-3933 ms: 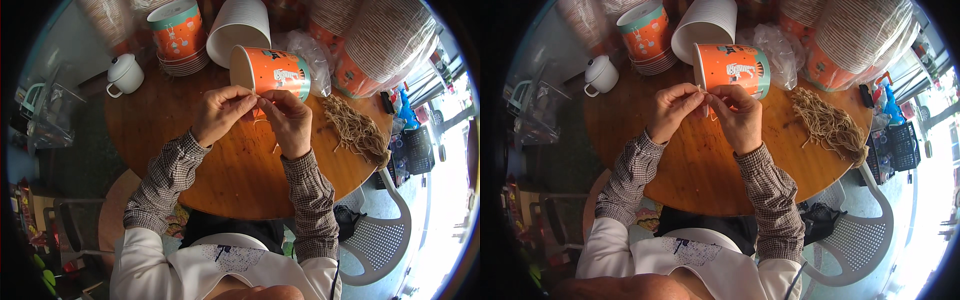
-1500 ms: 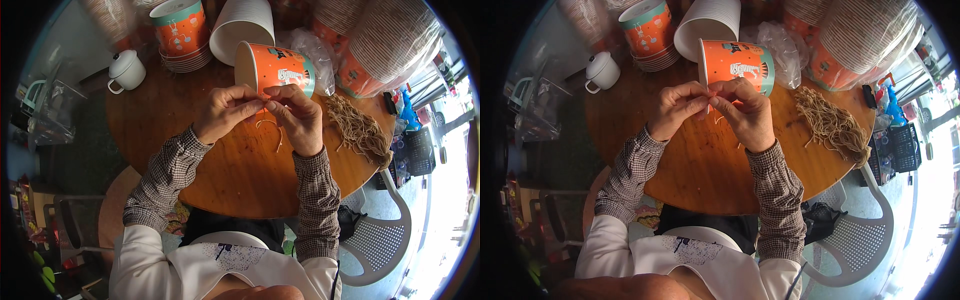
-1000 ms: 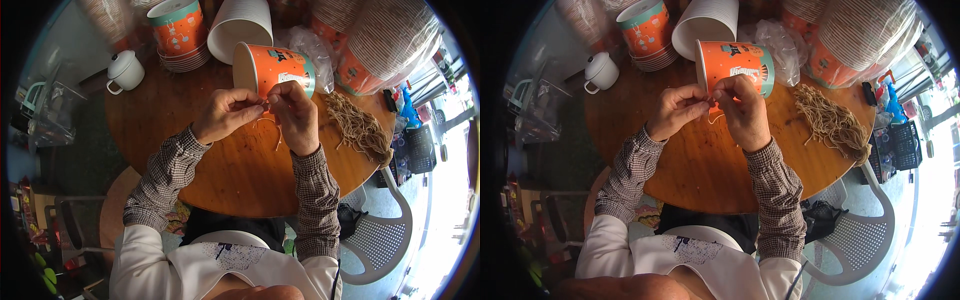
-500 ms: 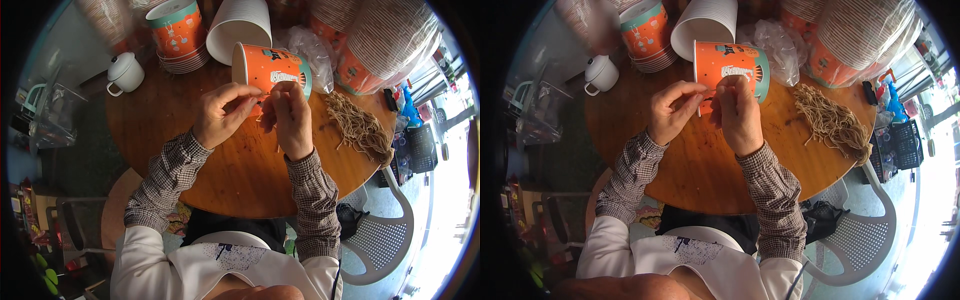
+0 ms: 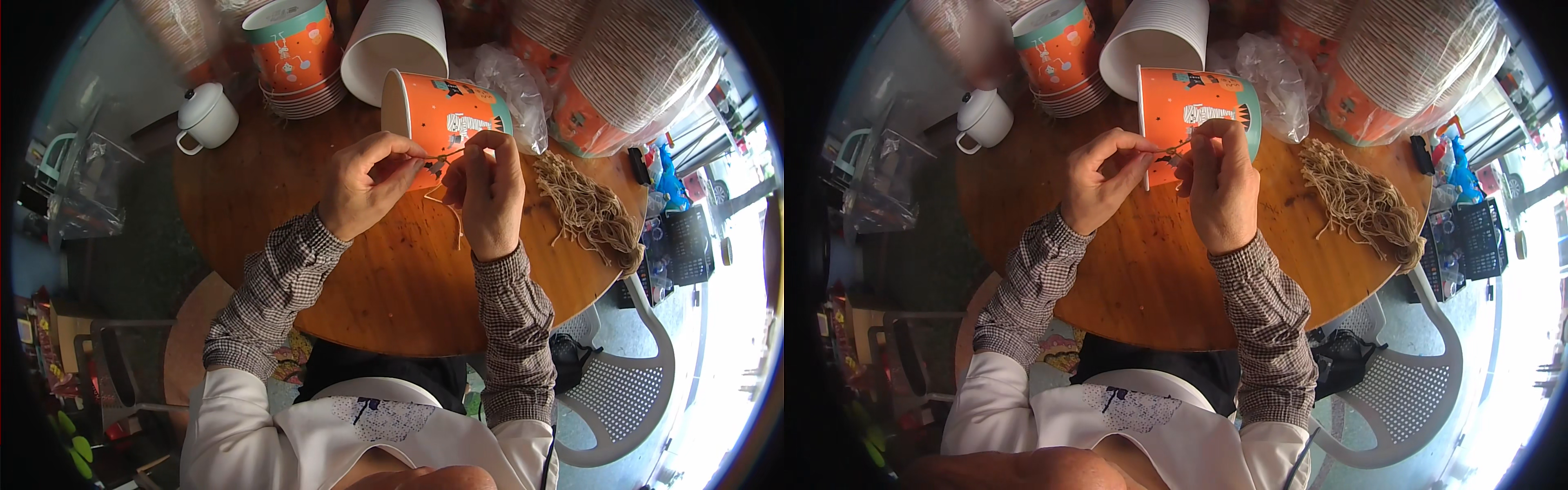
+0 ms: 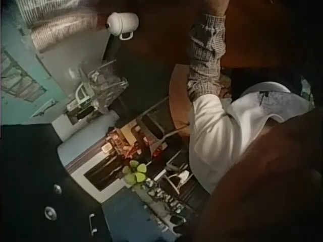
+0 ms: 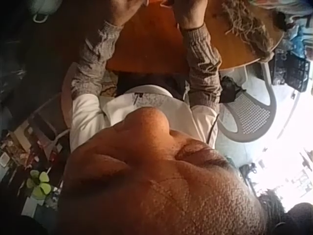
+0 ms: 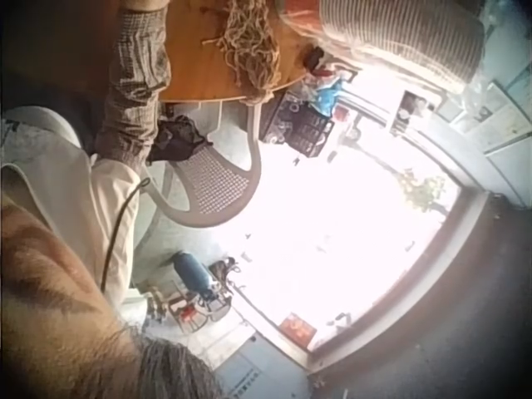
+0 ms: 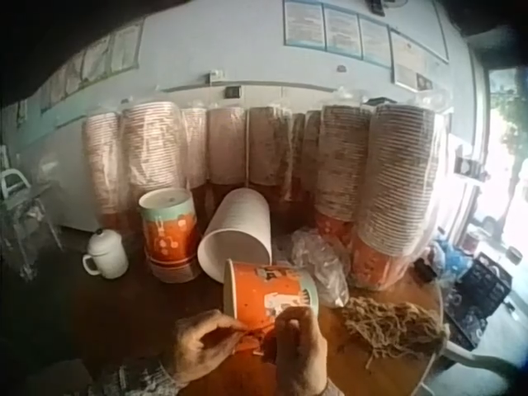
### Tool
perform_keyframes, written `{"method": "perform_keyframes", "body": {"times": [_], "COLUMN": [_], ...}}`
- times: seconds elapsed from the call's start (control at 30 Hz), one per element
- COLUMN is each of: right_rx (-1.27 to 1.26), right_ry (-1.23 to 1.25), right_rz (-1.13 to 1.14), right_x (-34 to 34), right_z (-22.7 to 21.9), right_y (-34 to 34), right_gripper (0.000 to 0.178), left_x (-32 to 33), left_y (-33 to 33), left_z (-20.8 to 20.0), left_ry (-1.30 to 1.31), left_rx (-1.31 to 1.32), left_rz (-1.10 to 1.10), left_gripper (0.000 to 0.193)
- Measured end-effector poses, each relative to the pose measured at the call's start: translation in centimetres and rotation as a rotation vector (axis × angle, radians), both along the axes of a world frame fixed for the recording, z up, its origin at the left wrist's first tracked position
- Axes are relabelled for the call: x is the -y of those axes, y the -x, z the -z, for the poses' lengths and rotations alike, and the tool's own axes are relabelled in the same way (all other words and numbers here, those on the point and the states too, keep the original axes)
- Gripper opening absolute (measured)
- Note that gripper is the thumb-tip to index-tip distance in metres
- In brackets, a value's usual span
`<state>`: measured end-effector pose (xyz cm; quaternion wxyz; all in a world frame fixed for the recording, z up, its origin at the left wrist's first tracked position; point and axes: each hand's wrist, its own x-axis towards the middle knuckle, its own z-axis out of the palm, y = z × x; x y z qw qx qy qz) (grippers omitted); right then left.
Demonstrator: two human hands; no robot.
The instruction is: Attaching string handles to paper buckets.
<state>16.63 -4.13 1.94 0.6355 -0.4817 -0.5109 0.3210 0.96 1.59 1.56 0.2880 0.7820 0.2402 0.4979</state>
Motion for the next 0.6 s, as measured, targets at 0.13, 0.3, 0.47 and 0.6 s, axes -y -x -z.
{"method": "perform_keyframes", "body": {"times": [0.13,0.3,0.47,0.6], "right_rx": [0.068,0.094,0.110,-0.006], "right_ry": [0.000,-0.078,-0.106,-0.114], "right_rz": [0.061,0.099,0.143,0.083], "right_x": [0.1,-0.5,-0.5,-0.5], "right_z": [-0.2,0.7,0.6,0.6], "right_y": [0.0,-0.4,-0.3,-0.1], "right_gripper": [0.003,0.003,0.005,0.006], "left_x": [0.0,0.2,0.2,0.1], "left_y": [0.0,-0.2,-0.4,-0.3], "left_z": [0.2,-0.2,-0.1,0.1], "left_ry": [0.050,0.004,0.013,0.042], "left_rx": [-0.011,0.021,0.067,0.081], "left_rz": [-0.027,-0.040,-0.035,-0.040], "left_gripper": [0.007,0.005,0.006,0.006]}}
